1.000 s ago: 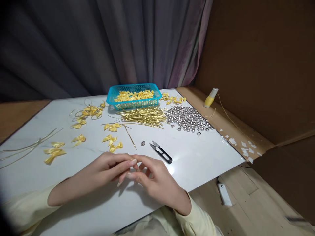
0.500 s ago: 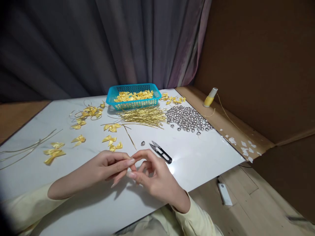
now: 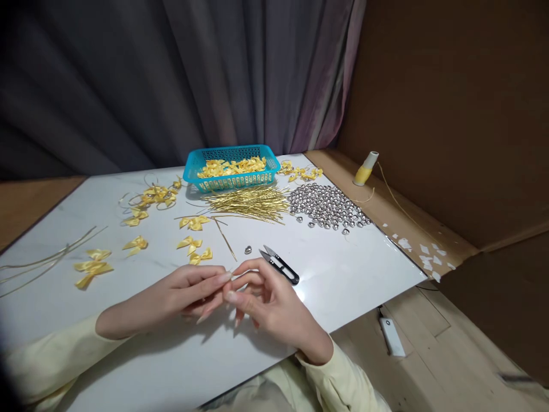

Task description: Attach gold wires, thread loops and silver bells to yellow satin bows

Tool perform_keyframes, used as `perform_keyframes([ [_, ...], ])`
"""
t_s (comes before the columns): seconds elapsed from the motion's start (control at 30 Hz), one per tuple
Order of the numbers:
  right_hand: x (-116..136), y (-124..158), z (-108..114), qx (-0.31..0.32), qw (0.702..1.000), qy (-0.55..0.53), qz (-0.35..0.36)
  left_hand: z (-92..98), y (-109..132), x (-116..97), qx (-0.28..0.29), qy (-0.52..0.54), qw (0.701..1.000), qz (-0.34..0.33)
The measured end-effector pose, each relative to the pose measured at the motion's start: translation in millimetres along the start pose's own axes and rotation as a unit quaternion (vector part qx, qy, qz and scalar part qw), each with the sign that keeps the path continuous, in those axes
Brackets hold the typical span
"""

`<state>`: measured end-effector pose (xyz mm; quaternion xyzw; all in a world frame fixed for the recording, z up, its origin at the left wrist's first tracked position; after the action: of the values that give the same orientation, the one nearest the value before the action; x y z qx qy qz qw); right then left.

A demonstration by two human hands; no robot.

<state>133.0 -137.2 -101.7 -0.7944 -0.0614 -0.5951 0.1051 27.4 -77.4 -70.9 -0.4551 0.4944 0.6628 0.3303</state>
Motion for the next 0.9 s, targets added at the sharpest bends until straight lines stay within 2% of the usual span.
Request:
perform_keyframes([
  [0.1, -2, -1, 2, 0.002, 1.0, -0.01, -0.009, -4.2, -3, 8, 0.035, 0.053, 0.998, -0.007],
  [0.4, -14, -2, 7, -0.009, 0.997, -0.042, -0.064, -15.0, -10, 25, 0.068, 0.119, 0.99, -0.01],
  [0.6, -12, 0, 9, -0.021, 0.996, -0.055, -0.065, -12.6, -14, 30, 0.049, 0.192, 0.98, 0.004],
  [0.7, -10, 0, 12, -0.047, 0.996, -0.04, -0.059, -7.7, -14, 31, 0.04, 0.237, 0.971, 0.013],
  [0.8, -10, 0, 16, -0.093, 0.995, -0.003, -0.042, -6.9, -15, 33, 0.067, 0.262, 0.963, 0.014],
  [0.9, -10, -1, 15, -0.091, 0.993, 0.074, -0.033, -7.1, -16, 36, 0.077, 0.266, 0.961, 0.01],
])
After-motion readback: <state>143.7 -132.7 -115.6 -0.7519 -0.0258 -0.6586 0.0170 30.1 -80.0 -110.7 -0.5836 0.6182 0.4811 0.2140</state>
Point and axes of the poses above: each hand's wrist, its own y-axis away from the middle knuckle, its own z-axis out of the back of the hand, x = y × z, the point moved 5 cm from there along -y, towards the middle knuckle, and after that the axes turned 4 degrees about x, right-handed, at the moved point
